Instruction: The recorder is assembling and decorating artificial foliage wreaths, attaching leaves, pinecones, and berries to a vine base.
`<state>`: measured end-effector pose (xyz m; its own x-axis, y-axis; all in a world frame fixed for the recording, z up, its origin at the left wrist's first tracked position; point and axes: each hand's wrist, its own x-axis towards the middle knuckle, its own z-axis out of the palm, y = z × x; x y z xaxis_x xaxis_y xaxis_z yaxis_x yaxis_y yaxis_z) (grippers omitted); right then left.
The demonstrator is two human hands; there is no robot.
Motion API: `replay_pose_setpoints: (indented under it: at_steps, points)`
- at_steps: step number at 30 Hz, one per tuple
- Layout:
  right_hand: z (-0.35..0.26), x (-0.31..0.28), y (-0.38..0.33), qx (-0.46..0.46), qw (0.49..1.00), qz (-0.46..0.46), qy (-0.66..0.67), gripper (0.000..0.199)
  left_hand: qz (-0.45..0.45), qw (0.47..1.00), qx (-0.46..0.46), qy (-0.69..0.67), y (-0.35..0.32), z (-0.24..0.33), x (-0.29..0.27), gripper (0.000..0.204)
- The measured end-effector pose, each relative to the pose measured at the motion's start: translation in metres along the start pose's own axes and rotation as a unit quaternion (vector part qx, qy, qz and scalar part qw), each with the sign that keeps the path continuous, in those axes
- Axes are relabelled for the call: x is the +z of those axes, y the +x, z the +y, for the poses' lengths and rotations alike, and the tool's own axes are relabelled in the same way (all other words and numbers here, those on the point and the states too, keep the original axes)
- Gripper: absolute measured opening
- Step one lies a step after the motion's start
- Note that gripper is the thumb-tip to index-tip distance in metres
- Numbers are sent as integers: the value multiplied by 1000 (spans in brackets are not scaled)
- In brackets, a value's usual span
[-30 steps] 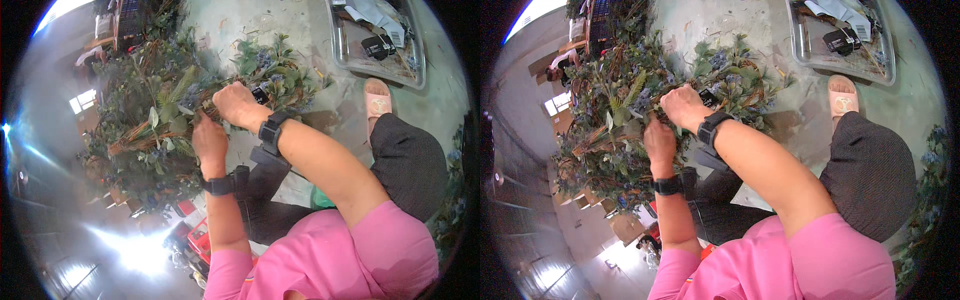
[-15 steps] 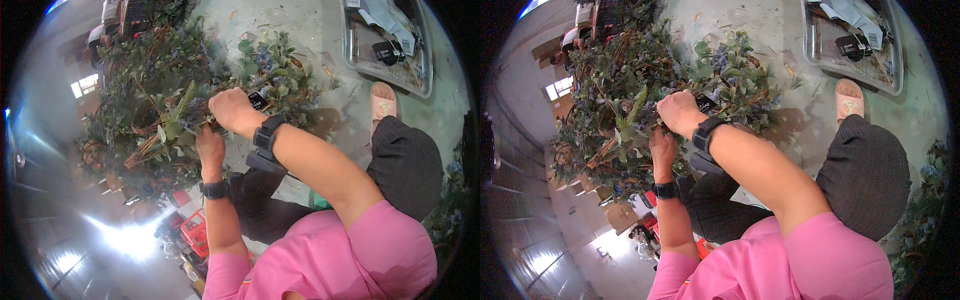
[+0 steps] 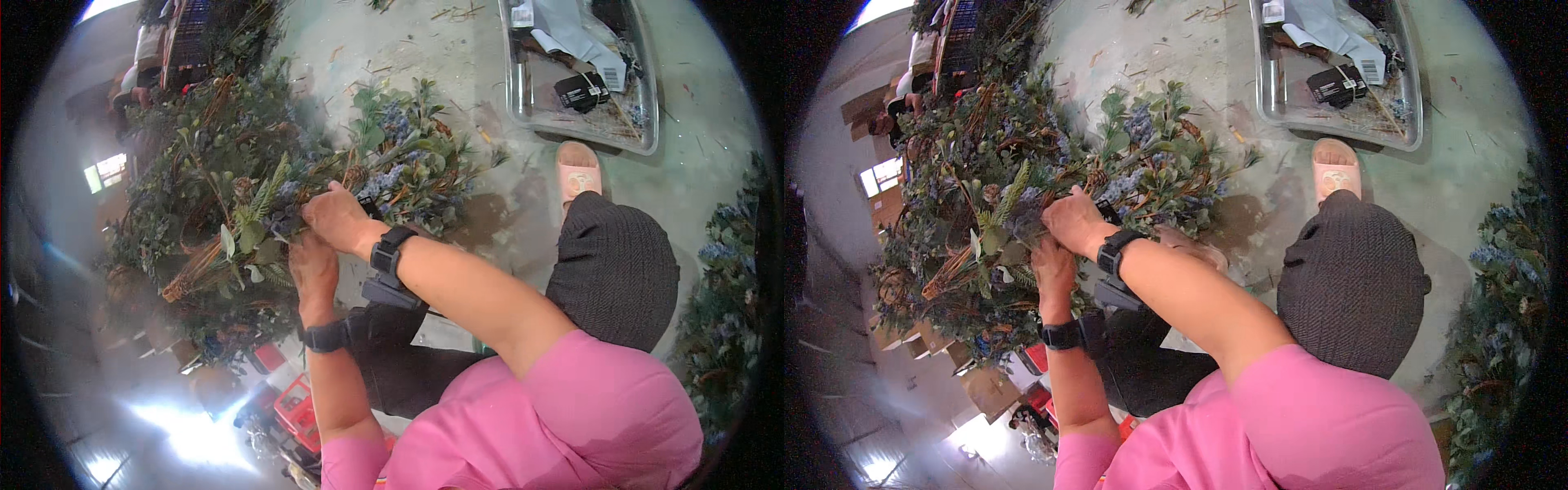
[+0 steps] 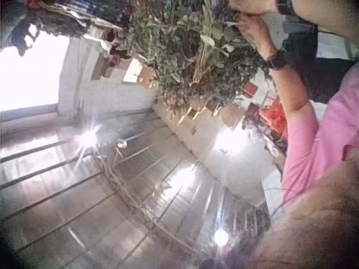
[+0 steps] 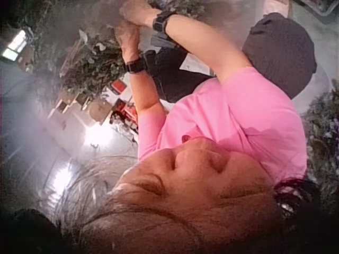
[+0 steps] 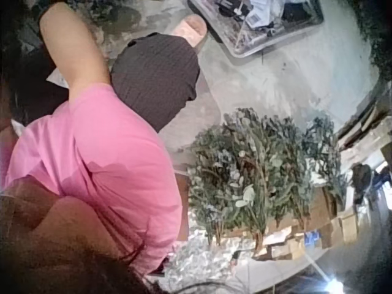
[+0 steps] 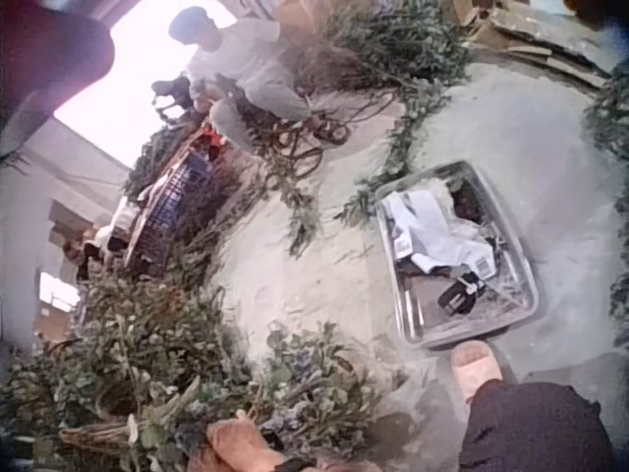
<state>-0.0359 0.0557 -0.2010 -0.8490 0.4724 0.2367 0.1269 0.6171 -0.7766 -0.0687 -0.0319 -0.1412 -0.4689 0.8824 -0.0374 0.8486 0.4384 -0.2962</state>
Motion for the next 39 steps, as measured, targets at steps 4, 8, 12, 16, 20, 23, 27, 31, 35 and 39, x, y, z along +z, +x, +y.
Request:
replay_pose_setpoints:
  at_steps: [4,8,12,16,20,23,27,31,35,39]
  points:
    - [2,1,-1,5,999,10,42,8,-10,1000,-17,-20,4,-2,-2,20]
    - [3,-2,-3,31,994,52,96,7,-35,973,160,165,4,-37,15,16]
    - [9,-3,-5,60,990,51,121,6,-99,949,196,227,14,-11,-9,14]
    - [12,-7,-3,79,989,38,118,7,-63,937,224,261,20,-4,-13,13]
    - [16,-12,-5,84,983,99,133,4,-81,986,113,97,25,-10,0,17]
    - [21,-14,-7,112,981,95,123,3,-52,991,105,60,28,4,-4,18]
    - [27,-16,-11,109,982,101,114,2,12,994,104,27,22,41,-19,19]
    - [19,-24,-21,162,929,241,230,2,48,982,-53,-174,16,56,-22,22]
    - [35,-16,-18,81,962,176,192,9,153,983,37,-98,13,48,1,22]
    - [34,-20,-23,93,904,262,324,6,219,955,-15,-202,13,60,-4,9]
